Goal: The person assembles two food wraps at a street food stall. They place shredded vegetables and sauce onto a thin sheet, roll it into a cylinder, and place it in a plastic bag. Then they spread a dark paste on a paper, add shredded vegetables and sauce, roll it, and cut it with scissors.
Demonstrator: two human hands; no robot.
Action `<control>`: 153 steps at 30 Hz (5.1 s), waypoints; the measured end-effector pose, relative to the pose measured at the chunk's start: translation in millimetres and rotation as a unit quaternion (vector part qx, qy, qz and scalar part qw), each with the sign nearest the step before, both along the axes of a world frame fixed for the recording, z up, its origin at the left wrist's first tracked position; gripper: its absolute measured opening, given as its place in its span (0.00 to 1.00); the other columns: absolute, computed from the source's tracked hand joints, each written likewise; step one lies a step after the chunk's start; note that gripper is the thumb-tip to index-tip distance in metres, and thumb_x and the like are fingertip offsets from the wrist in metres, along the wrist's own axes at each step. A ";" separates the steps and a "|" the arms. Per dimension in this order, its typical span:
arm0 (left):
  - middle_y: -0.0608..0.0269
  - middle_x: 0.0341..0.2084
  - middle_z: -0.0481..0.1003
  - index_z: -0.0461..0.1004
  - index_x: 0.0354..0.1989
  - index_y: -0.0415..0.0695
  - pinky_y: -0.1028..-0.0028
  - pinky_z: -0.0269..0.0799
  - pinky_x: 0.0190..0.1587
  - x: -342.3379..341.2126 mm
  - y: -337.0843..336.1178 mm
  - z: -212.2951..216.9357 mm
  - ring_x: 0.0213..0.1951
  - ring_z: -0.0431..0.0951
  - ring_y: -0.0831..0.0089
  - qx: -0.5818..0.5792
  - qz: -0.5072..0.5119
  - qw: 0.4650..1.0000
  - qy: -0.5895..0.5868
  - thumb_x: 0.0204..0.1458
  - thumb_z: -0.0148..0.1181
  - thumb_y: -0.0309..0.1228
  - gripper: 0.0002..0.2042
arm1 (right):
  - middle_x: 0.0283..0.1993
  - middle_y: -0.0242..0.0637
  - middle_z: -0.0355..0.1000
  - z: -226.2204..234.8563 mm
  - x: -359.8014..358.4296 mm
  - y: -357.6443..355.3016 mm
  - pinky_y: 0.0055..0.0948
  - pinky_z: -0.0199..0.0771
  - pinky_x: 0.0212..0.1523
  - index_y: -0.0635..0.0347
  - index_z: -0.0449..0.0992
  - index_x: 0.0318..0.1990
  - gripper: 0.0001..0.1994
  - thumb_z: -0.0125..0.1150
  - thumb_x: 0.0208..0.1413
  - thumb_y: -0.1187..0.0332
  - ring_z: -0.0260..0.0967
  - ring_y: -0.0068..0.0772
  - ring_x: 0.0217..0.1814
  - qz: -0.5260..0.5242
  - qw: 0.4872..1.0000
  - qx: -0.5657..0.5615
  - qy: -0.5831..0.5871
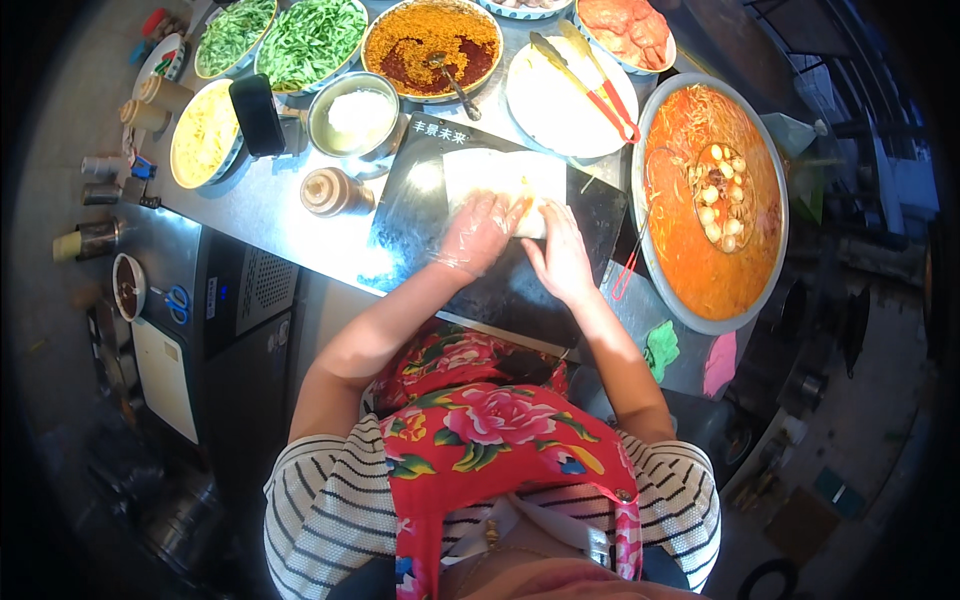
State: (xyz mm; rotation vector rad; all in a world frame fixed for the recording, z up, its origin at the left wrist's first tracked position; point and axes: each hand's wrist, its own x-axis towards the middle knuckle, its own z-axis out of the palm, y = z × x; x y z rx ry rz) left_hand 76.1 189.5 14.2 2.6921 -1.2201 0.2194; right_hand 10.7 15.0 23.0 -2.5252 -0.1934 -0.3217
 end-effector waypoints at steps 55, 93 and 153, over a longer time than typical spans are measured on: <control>0.49 0.43 0.75 0.58 0.66 0.36 0.59 0.71 0.53 71.1 4.3 13.9 0.47 0.76 0.53 0.046 0.062 0.992 0.104 0.45 0.64 0.29 0.37 | 0.54 0.47 0.65 19.8 105.0 -23.6 0.43 0.65 0.58 0.62 0.66 0.60 0.32 0.63 0.41 0.72 0.64 0.50 0.58 0.142 0.971 -0.074 0.177; 0.51 0.43 0.77 0.61 0.64 0.43 0.61 0.77 0.44 44.9 5.5 17.8 0.44 0.80 0.59 0.124 -0.033 0.984 0.122 0.54 0.54 0.27 0.26 | 0.50 0.44 0.66 22.6 32.0 6.1 0.45 0.64 0.57 0.57 0.67 0.57 0.33 0.68 0.40 0.60 0.63 0.46 0.60 -0.003 0.957 -0.126 0.261; 0.64 0.30 0.73 0.74 0.42 0.44 0.71 0.72 0.32 -73.8 71.1 -353.1 0.29 0.73 0.71 -0.408 0.487 0.373 0.676 0.64 0.50 0.39 0.11 | 0.38 0.44 0.77 -392.1 -364.0 -187.4 0.45 0.78 0.36 0.60 0.76 0.41 0.09 0.66 0.52 0.71 0.78 0.45 0.37 -0.765 0.419 0.475 0.117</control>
